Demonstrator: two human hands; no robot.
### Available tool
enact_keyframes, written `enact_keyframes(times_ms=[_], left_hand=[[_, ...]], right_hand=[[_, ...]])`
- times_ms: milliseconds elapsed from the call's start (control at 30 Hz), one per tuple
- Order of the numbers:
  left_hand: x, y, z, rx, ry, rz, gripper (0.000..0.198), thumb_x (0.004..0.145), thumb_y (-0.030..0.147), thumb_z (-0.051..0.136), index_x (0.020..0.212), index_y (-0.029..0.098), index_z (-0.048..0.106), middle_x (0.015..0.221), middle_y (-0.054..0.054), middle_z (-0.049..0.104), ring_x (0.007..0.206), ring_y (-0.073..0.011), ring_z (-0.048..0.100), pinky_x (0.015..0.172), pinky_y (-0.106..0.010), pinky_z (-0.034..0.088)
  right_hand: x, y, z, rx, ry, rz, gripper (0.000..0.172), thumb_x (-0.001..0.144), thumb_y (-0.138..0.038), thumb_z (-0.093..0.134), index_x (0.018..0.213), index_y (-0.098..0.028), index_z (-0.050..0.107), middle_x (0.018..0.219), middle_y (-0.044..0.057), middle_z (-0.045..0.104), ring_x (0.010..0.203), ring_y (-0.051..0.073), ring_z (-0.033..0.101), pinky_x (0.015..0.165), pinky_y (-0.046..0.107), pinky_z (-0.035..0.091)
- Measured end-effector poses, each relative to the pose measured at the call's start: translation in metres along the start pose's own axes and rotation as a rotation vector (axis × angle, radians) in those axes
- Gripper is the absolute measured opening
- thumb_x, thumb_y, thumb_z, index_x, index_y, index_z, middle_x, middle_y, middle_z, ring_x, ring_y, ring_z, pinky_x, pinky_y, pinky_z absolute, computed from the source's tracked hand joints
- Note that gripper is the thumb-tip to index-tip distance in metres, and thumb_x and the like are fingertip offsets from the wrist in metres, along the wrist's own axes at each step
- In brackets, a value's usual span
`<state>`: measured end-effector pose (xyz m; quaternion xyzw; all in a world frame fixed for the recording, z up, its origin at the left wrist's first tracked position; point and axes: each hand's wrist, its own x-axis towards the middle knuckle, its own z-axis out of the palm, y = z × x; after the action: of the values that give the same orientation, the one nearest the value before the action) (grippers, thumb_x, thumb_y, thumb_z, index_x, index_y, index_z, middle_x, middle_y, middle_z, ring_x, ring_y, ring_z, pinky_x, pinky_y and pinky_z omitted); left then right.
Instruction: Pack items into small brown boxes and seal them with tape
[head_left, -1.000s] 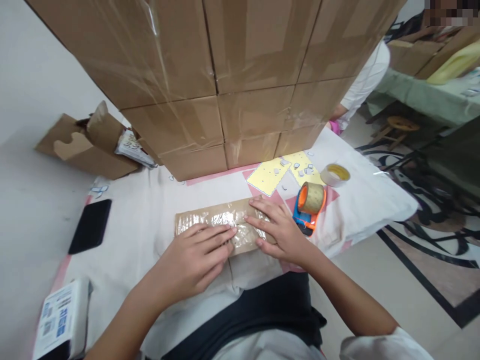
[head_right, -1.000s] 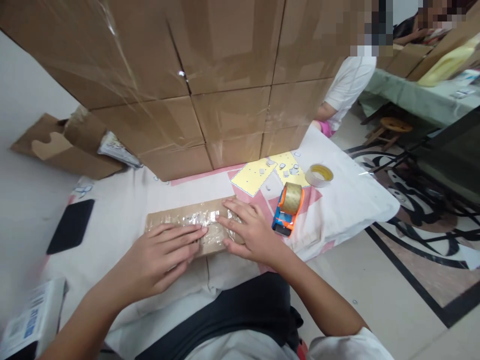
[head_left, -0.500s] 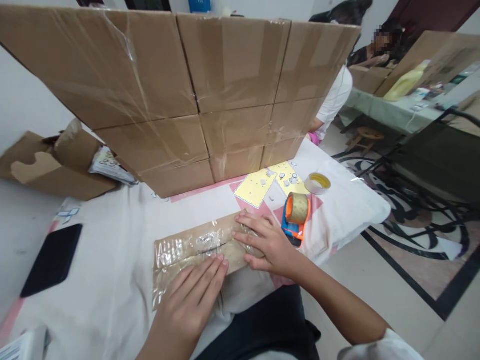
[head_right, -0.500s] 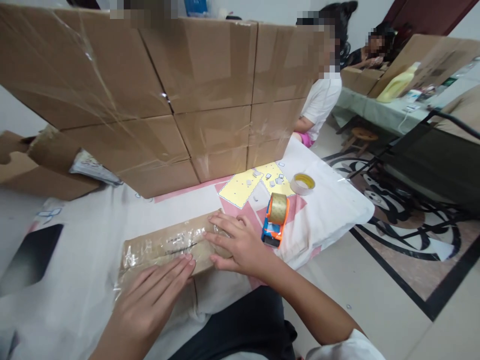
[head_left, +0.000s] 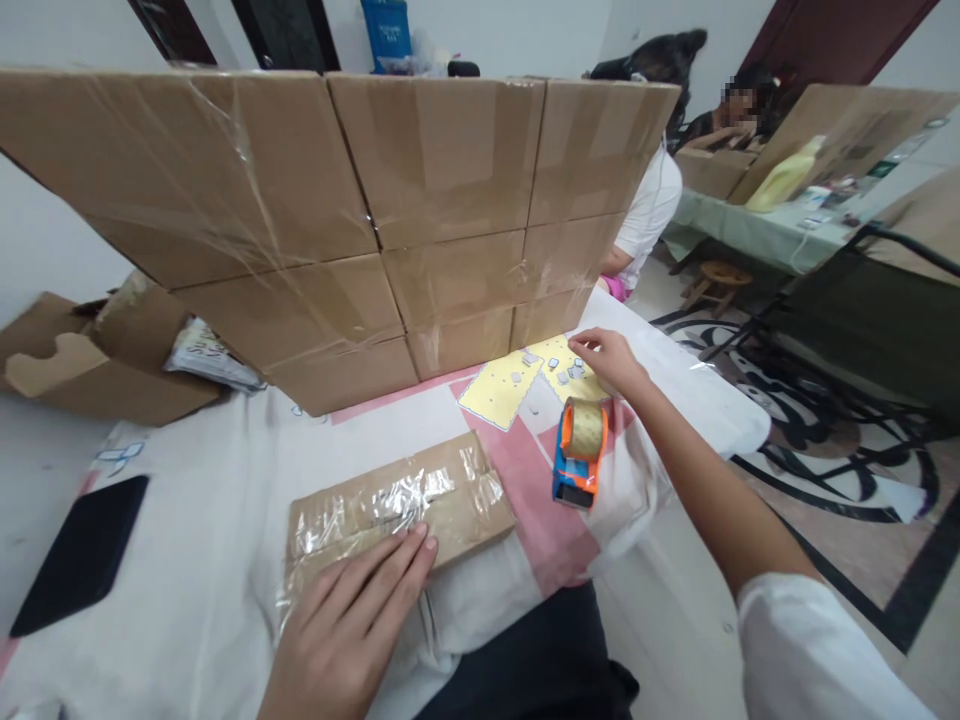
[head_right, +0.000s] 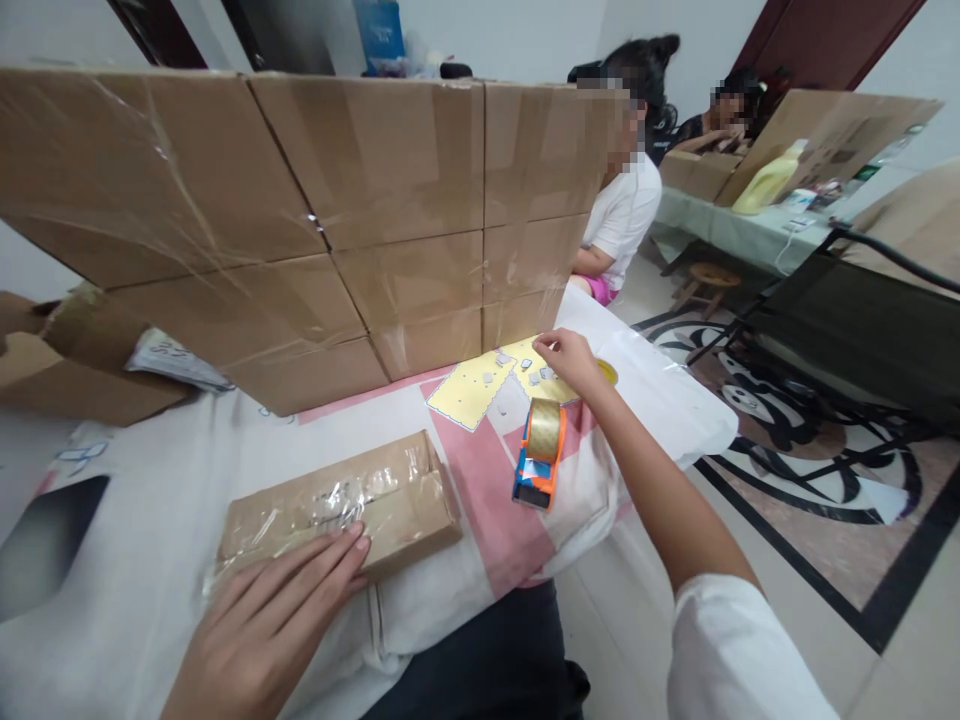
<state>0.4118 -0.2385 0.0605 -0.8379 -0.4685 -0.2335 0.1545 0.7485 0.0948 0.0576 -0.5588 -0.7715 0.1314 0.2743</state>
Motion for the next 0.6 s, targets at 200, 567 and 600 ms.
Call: enact_keyframes(times_ms=[200, 567, 600], left_hand=[[0.006, 0.007, -0.002, 0.087, 0.034, -0.065, 0.037, 0.098, 0.014, 0.053, 0.133, 0.022, 0.065, 0.137, -0.002, 0.066, 0.121, -0.0257, 0.062, 0.091, -0.038, 0.038], [0.009, 0.017, 0.004, 0.066, 0.126, -0.188, 0.032, 0.1, 0.028, 0.056, 0.13, 0.032, 0.067, 0.126, 0.002, 0.073, 0.118, -0.0248, 0.063, 0.091, -0.038, 0.036], [0.009, 0.015, 0.005, 0.063, 0.14, -0.186, 0.032, 0.1, 0.03, 0.055, 0.129, 0.032, 0.067, 0.126, 0.003, 0.073, 0.118, -0.0245, 0.063, 0.091, -0.038, 0.036]], right_hand=[[0.047, 0.034, 0.048, -0.208, -0.379, 0.169, 0.025, 0.08, -0.026, 0.073, 0.1, -0.012, 0.075, 0.1, 0.013, 0.075, 0.092, 0.022, 0.065, 0.076, 0.026, 0.045], [0.054, 0.042, 0.061, 0.012, -0.343, 0.255, 0.01, 0.073, -0.007, 0.064, 0.077, -0.011, 0.073, 0.076, 0.008, 0.074, 0.071, 0.015, 0.062, 0.064, 0.022, 0.042], [0.051, 0.041, 0.059, 0.04, -0.305, 0.255, 0.012, 0.073, -0.006, 0.063, 0.077, -0.011, 0.073, 0.077, 0.008, 0.074, 0.073, 0.015, 0.062, 0.065, 0.021, 0.043]])
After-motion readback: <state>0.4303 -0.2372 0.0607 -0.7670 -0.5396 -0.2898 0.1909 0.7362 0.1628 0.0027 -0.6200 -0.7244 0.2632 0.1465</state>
